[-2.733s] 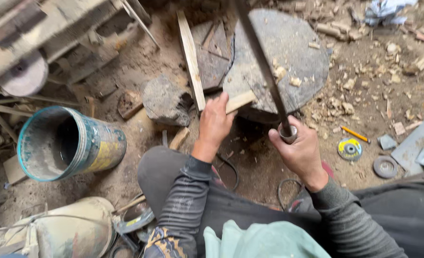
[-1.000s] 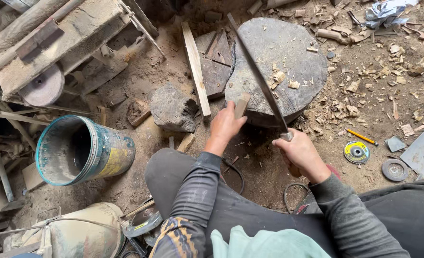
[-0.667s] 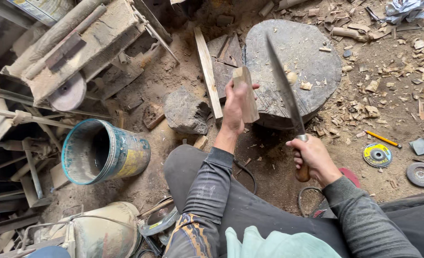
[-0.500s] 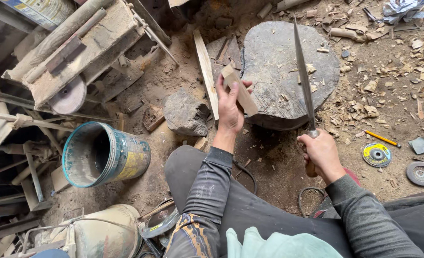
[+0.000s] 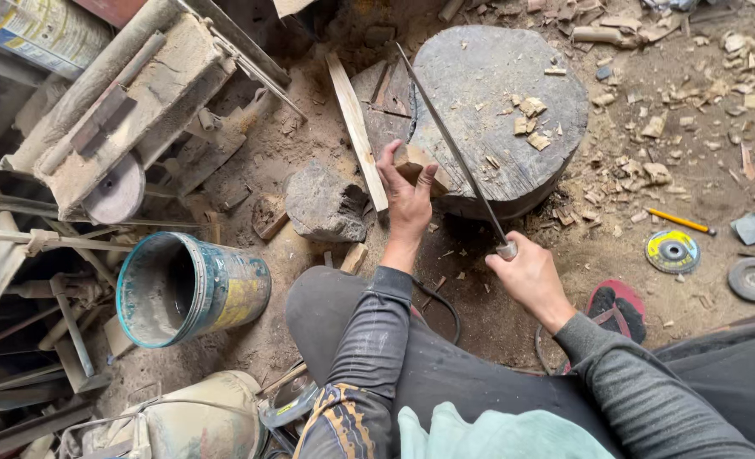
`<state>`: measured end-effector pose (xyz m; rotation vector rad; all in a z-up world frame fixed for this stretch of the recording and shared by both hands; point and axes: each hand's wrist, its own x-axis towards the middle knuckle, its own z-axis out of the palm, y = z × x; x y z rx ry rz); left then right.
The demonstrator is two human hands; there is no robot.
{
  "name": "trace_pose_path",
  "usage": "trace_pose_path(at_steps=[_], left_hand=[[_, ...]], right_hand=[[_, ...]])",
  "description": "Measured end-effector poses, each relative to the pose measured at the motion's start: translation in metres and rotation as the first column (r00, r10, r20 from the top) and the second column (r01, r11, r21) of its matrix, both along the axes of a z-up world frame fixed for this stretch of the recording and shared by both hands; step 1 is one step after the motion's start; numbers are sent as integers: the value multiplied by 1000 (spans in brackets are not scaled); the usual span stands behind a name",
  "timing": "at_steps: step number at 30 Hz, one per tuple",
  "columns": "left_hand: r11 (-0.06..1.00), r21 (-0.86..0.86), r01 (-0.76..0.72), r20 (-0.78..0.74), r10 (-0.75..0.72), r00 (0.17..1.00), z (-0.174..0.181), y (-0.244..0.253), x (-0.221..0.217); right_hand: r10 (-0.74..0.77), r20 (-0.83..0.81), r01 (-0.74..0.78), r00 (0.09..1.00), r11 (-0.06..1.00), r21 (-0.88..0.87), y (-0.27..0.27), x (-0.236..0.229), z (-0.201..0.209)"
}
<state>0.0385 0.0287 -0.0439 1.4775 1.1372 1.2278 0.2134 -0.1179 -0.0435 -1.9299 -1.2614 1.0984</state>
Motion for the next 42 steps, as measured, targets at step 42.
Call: trace_pose_path(at_steps=[42], left_hand=[[977,166,134,-667,11,745,61,-62,-18]], right_hand=[[47,19,-51,999,956,289,-2,-18,46]])
